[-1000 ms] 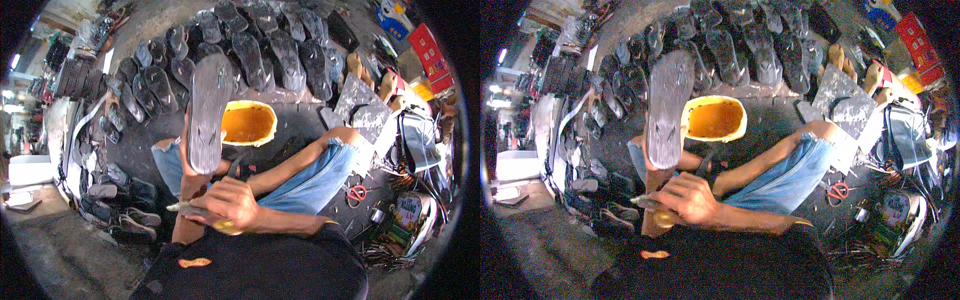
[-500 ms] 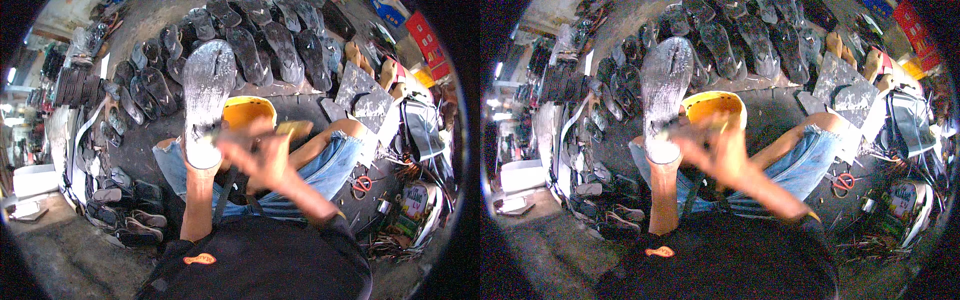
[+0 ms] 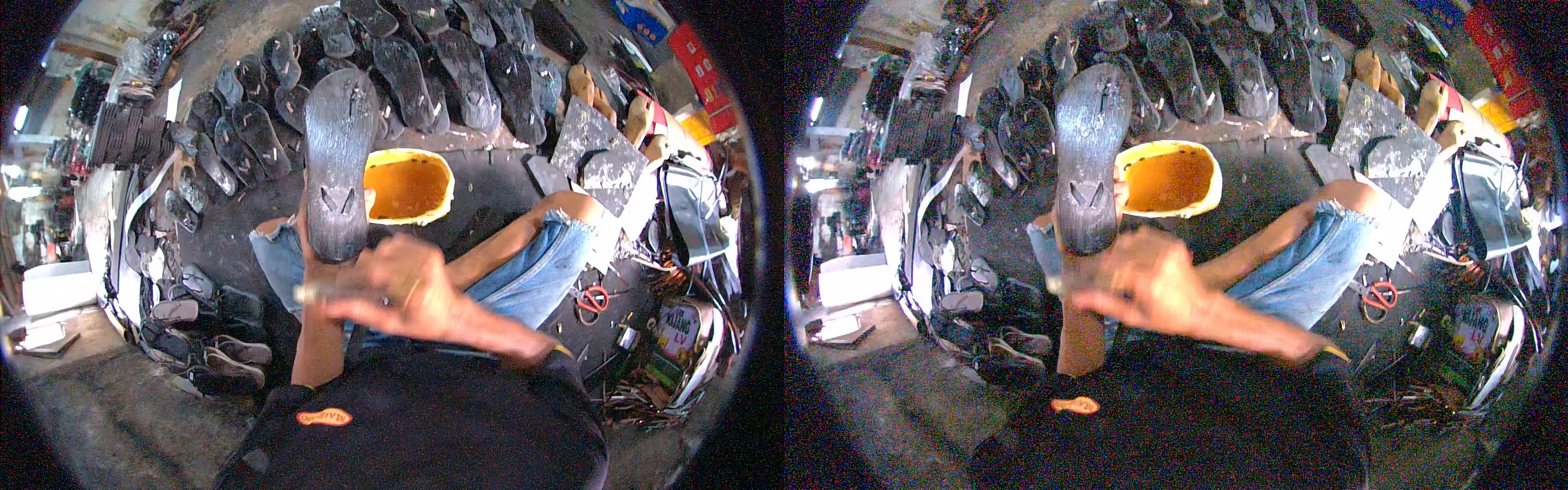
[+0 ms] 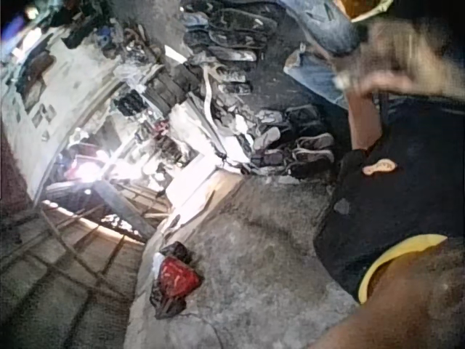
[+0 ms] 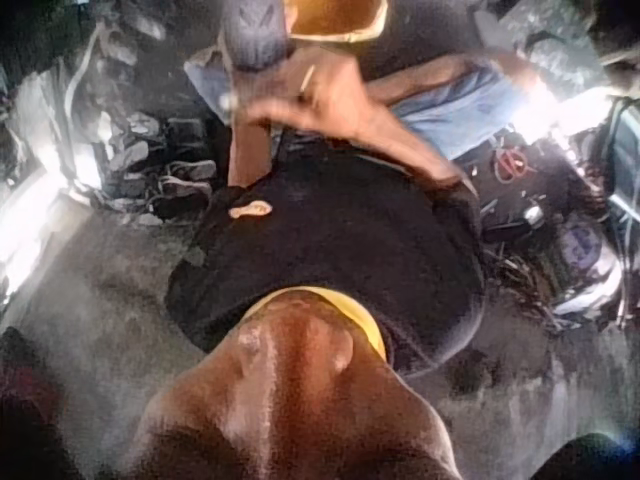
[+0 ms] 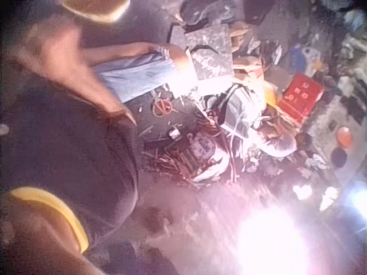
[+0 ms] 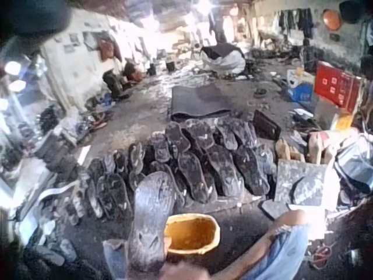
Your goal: The person sits on the floor and repeatedly picks up black slippers, applies a brown substance to the soles using a brush, and places them back in a pile. The task involves handling multiple slippers one at a time.
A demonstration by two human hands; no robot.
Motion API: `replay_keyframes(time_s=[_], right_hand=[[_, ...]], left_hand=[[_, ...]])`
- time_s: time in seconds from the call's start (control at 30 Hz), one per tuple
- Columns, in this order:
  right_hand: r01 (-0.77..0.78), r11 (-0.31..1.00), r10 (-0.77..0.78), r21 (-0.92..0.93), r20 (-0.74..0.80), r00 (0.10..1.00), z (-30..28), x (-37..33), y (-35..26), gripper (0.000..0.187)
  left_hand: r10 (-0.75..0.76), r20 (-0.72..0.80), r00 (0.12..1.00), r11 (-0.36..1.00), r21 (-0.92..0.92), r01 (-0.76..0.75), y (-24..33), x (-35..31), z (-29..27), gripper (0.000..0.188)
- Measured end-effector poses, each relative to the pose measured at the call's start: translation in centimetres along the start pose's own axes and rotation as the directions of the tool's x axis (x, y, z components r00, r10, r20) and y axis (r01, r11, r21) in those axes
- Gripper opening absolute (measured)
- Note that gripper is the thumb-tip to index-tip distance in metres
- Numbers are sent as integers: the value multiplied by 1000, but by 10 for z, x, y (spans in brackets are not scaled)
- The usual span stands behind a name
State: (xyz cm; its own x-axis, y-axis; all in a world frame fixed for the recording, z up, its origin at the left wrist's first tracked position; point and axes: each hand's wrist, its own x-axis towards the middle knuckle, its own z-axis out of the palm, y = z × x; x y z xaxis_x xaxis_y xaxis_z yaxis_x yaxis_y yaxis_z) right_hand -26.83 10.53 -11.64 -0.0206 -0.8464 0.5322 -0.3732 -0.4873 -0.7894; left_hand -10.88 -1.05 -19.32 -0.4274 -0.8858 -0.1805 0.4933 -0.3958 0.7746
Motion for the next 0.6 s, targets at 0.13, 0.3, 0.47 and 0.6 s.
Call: replay_keyframes(time_s=[0.13, 0.3, 0.47, 0.6], right_hand=[[-202, 979, 193, -3, -277, 941, -24, 70, 40, 27], [13, 969, -30, 247, 65, 997, 15, -15, -18, 27], [-121, 933, 88, -340, -110, 990, -39, 66, 27, 34], [-177, 935, 4, -306, -491, 871, -73, 116, 70, 22]], left_hand=[[36, -211, 977, 994, -93, -57, 5, -13, 71, 53], [326, -70, 943, 810, 535, -240, 22, 0, 45, 50], [275, 121, 954, 678, 679, -282, -7, -7, 8, 50], [224, 189, 956, 332, 907, -257, -14, -31, 18, 47]])
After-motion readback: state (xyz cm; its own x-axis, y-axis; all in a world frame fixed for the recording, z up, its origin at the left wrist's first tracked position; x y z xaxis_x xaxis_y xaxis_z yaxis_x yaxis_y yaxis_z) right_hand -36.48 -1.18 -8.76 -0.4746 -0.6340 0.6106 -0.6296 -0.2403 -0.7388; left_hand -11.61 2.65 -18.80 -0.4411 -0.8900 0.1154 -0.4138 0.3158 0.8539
